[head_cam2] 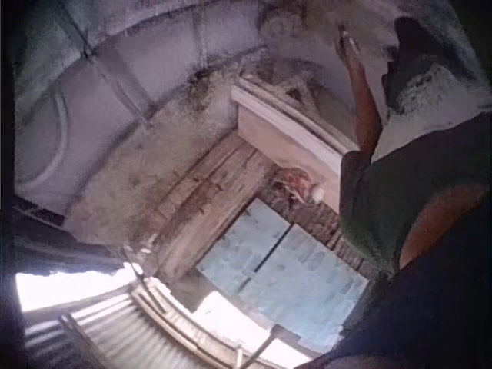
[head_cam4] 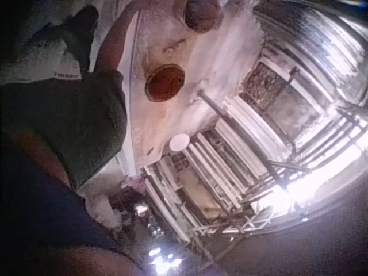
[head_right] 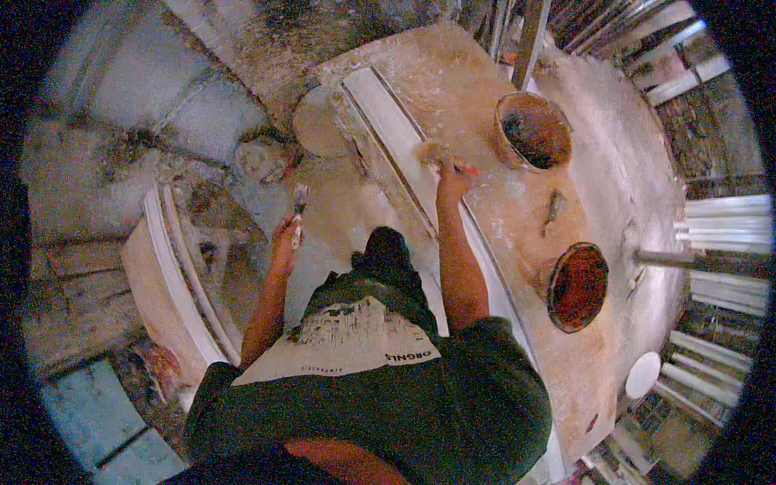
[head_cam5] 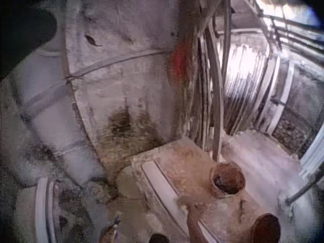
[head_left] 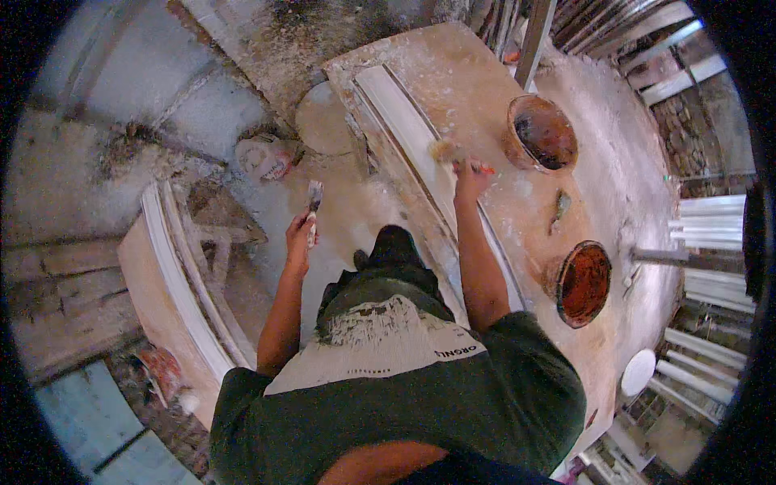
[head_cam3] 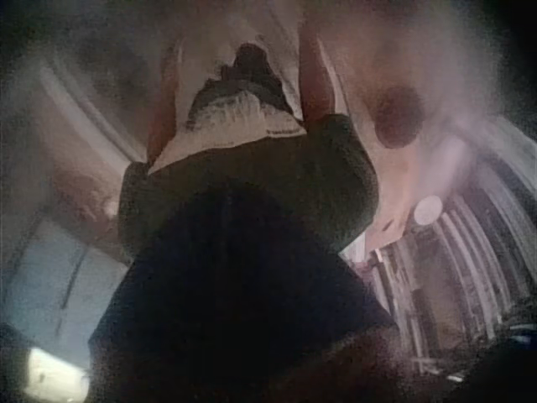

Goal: The person cleans a long white molding piece on a workbench using a brush and a scraper. They repeatedly scrub and scrape the surface, then lift and reposition the molding to continue cleaning different sections.

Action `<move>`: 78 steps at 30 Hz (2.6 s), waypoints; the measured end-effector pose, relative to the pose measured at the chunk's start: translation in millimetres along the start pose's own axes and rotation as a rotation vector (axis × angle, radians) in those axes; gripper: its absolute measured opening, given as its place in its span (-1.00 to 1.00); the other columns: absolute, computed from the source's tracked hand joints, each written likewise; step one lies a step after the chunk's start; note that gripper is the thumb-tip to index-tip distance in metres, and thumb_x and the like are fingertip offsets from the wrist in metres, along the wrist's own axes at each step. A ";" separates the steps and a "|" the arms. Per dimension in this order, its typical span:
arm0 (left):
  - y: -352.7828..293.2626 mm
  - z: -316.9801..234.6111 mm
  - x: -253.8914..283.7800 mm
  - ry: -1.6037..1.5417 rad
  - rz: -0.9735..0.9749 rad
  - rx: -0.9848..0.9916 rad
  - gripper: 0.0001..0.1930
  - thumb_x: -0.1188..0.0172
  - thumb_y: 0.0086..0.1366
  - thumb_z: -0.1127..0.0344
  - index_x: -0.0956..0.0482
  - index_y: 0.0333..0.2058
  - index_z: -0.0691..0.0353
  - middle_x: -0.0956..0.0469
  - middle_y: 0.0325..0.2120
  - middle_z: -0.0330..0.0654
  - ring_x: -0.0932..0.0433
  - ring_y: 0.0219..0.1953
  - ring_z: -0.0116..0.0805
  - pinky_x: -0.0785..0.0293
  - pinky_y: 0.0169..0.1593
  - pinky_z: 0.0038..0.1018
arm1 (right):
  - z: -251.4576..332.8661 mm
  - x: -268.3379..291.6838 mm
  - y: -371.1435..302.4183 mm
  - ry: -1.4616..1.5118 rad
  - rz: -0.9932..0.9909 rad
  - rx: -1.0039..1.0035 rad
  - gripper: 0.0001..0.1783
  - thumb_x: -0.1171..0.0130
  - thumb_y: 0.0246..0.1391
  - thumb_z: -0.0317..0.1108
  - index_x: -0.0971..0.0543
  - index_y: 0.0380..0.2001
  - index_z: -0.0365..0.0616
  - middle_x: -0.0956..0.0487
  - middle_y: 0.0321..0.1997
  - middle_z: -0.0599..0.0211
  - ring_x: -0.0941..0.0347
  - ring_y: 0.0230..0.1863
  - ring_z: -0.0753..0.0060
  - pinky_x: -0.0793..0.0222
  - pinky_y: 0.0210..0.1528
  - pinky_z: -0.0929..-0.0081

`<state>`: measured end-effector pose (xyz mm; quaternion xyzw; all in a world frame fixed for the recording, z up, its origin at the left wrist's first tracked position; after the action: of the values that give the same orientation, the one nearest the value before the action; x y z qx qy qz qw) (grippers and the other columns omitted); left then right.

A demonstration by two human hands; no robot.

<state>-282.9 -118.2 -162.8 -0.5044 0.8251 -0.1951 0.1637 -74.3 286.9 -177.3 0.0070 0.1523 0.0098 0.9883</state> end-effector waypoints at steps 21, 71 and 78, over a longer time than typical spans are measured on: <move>309.2 -105.7 -35.0 -0.058 0.254 0.183 -0.71 -0.18 0.26 0.33 -0.48 -0.03 0.15 -0.54 -0.41 -0.30 -0.47 -0.56 -0.43 -0.41 -0.52 -0.52 | -70.5 -386.1 33.4 -1.139 0.846 0.263 -0.75 -0.22 -0.13 -0.30 -0.58 -0.30 -0.06 -0.59 -0.39 0.00 -0.54 -0.28 -0.08 -0.47 -0.26 0.06; 145.9 -110.0 -396.9 1.189 1.620 -0.817 -0.71 -0.31 0.17 0.20 -0.63 -0.14 0.14 -0.60 -0.32 -0.22 -0.53 -0.34 -0.38 -0.42 -0.25 -0.45 | 192.8 139.4 -259.1 -1.264 -0.898 -0.244 -0.71 -0.10 -0.07 -0.61 -0.64 -0.25 -0.15 -0.67 -0.23 0.24 -0.60 -0.22 0.37 -0.48 -0.13 0.44; 101.6 -75.9 -388.3 1.085 1.340 -0.393 -0.71 -0.28 0.24 0.22 -0.59 -0.08 0.13 -0.43 -0.61 -0.39 -0.27 -0.67 -0.68 -0.12 -0.63 -0.66 | 107.5 7.7 -132.2 -0.459 -0.393 -0.102 -0.83 -0.17 0.02 -0.34 -0.62 -0.45 -0.24 -0.63 -0.34 0.03 -0.58 -0.31 0.28 -0.44 -0.22 0.34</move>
<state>-226.4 283.9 -117.8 0.2284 0.9297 -0.1254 -0.2602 -32.3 153.7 -79.3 -0.0700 -0.0773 -0.1760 0.9789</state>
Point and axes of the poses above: each hand's wrist, its own y-axis towards the middle knuckle, its own x-axis out of the back of the hand, z = x × y, the point moved 4 cm from there along y, towards the middle knuckle
